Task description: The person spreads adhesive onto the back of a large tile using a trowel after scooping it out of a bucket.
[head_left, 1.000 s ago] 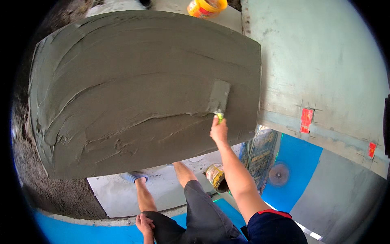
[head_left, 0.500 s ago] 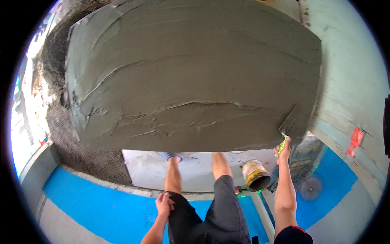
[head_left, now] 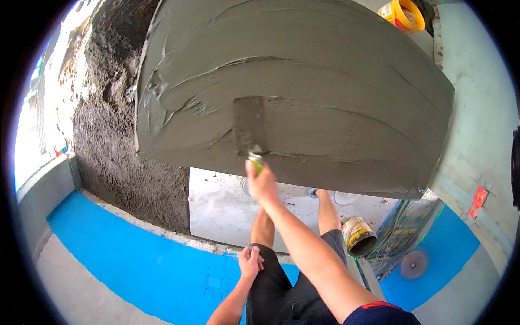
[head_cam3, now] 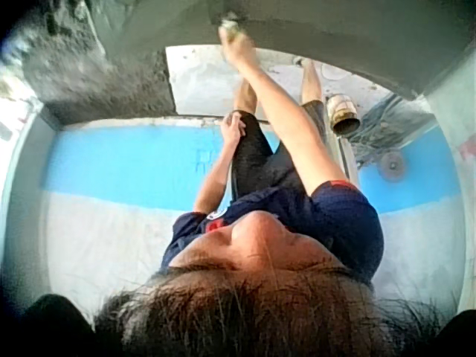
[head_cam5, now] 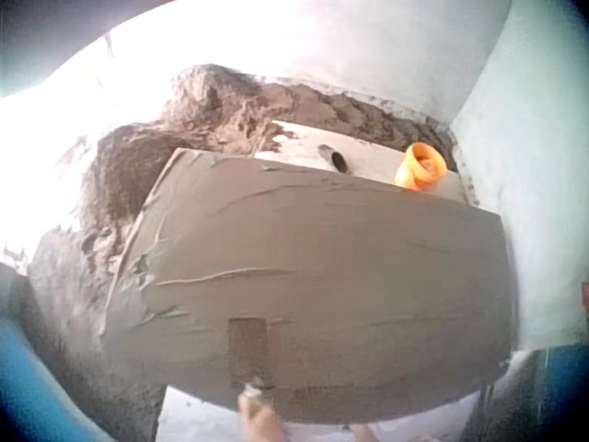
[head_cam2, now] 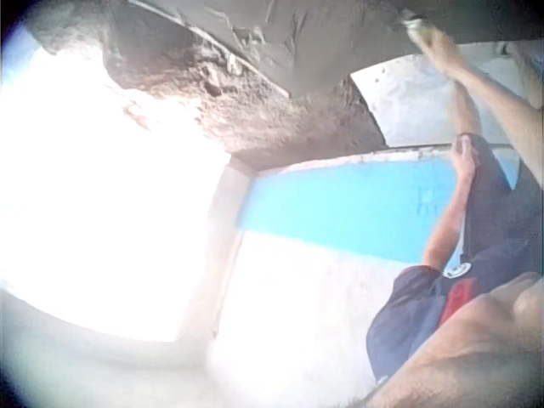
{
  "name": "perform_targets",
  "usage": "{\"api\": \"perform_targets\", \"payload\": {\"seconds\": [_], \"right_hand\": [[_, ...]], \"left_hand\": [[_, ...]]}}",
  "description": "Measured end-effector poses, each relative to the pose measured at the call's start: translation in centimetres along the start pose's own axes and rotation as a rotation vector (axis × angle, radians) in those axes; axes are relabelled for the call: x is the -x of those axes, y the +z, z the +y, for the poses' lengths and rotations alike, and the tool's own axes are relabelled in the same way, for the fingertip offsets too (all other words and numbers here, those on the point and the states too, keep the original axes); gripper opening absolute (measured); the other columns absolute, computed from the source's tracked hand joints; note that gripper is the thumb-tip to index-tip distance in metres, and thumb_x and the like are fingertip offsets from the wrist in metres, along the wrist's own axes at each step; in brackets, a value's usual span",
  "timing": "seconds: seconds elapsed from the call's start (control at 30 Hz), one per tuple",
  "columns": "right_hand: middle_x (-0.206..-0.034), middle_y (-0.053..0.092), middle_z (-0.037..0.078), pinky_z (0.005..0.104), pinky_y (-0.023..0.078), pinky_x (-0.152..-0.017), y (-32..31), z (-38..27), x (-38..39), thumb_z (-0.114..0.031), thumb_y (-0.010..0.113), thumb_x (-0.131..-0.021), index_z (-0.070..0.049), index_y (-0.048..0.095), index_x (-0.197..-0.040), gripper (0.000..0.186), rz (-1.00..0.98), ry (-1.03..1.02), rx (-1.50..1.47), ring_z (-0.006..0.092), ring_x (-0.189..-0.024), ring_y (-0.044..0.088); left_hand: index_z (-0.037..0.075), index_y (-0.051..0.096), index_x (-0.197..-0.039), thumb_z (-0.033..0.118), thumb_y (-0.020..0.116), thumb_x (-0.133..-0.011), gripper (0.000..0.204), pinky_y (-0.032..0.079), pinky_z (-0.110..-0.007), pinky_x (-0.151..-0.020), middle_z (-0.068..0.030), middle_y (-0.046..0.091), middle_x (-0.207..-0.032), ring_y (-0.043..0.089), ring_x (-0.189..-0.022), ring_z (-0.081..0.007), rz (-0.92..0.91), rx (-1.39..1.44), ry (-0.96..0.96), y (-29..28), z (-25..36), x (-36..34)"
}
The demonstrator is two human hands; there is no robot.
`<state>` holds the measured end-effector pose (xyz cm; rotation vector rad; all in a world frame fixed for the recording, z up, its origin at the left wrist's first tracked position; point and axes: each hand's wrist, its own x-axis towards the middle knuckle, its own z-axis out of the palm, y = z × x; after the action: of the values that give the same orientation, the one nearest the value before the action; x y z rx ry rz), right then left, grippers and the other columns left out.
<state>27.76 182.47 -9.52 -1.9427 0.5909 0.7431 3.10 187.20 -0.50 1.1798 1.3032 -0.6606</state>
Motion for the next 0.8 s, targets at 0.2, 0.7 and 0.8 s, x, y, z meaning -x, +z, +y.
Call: {"api": "perform_targets", "payload": {"seconds": [0.2, 0.7, 0.8], "right_hand": [[-0.087, 0.063, 0.03, 0.0525, 0.048, -0.074, 13.6, -10.5, 0.1, -0.053, 0.045, -0.091, 0.004, 0.05, -0.098, 0.057, -0.22, -0.036, 0.064, 0.0464, -0.087, 0.061], [-0.078, 0.064, 0.023, 0.0521, 0.05, -0.06, 0.6, 5.7, 6.4, -0.034, 0.055, -0.09, -0.004, 0.044, -0.107, 0.037, 0.11, -0.037, 0.398, 0.0426, -0.071, 0.063], [-0.082, 0.063, 0.027, 0.0542, 0.048, -0.062, -7.9, 11.1, 6.0, -0.035, 0.055, -0.09, -0.004, 0.044, -0.107, 0.037, 0.274, 0.04, 0.332, 0.0468, -0.074, 0.061]], "left_hand": [[0.0, 0.054, -0.085, 0.022, 0.052, -0.095, 0.024, 0.037, -0.025, -0.033, -0.0073, 0.057, -0.057, 0.049, -0.036, -0.0132, -0.02, -0.115, 0.249, -2.4, -1.2, -0.7], [0.003, 0.055, -0.08, 0.033, 0.054, -0.094, 0.034, 0.03, -0.024, -0.029, -0.0083, 0.054, -0.051, 0.042, -0.031, -0.0124, 0.009, 0.088, 0.026, -2.1, -3.4, 0.1], [0.003, 0.055, -0.081, 0.033, 0.053, -0.094, 0.033, 0.029, -0.024, -0.029, -0.0082, 0.055, -0.051, 0.042, -0.03, -0.013, -0.013, 0.043, 0.048, -0.3, -4.1, 0.3]]}}
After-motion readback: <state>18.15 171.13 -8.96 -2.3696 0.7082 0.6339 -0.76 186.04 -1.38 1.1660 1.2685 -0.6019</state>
